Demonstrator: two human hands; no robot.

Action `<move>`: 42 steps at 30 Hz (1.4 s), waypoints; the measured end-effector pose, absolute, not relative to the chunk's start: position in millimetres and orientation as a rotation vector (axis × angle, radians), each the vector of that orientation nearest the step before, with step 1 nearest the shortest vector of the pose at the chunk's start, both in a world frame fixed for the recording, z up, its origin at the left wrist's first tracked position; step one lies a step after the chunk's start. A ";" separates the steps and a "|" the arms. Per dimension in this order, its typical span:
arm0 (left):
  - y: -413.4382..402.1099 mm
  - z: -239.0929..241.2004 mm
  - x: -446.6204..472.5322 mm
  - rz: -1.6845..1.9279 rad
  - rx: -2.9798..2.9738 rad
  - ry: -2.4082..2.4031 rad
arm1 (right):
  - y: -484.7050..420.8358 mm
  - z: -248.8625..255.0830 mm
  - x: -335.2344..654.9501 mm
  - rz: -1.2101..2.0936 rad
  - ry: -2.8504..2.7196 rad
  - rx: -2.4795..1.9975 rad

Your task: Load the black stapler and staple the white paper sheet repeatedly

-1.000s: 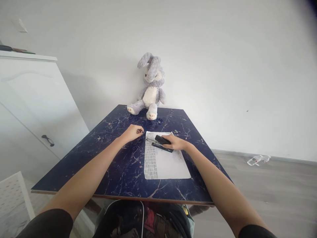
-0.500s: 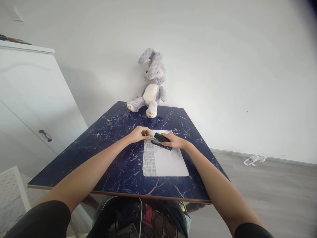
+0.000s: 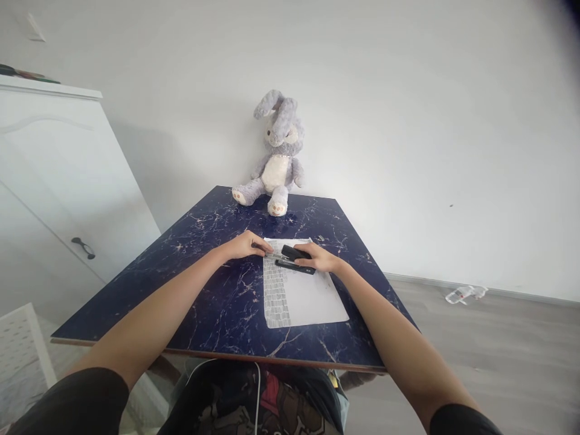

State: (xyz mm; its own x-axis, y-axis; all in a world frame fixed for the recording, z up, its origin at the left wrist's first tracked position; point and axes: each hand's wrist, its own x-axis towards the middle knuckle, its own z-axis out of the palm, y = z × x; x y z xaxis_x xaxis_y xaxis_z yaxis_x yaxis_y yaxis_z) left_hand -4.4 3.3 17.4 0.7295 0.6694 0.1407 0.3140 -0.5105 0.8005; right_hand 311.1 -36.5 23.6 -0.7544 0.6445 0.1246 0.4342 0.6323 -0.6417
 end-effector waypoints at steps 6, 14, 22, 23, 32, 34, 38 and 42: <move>-13.3 12.6 22.4 0.745 2.095 0.647 | -43.8 20.4 294.6 0.770 -2.413 -0.769; -14.8 3.9 36.8 0.644 2.379 0.700 | -45.8 35.5 297.6 0.630 -2.614 -0.747; -14.0 -13.4 38.9 0.355 2.740 0.769 | -33.8 60.3 371.6 1.007 -2.594 -1.057; -13.8 -15.0 39.0 0.342 2.745 0.766 | -32.7 61.2 382.2 1.029 -2.534 -1.140; -15.4 -19.2 41.7 0.317 2.748 0.800 | -30.7 51.7 431.1 1.359 -2.396 -1.459; -16.1 -18.4 41.4 0.333 2.742 0.799 | -30.2 49.5 430.9 1.382 -2.395 -1.437; -14.9 -19.6 41.4 0.315 2.739 0.796 | -28.8 52.4 420.8 1.286 -2.331 -1.299; -11.8 -24.4 41.4 0.343 2.752 0.768 | -28.3 55.6 398.2 1.358 -2.397 -1.138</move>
State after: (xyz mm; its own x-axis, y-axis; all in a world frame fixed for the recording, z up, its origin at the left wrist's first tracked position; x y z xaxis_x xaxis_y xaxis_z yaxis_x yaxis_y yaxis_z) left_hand 41.4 -11.8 -24.4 0.8320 0.5330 0.1542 0.4707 -0.8252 0.3122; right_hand 398.2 -28.3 55.6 -0.6975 0.6829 -0.2172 0.5372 0.2977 -0.7892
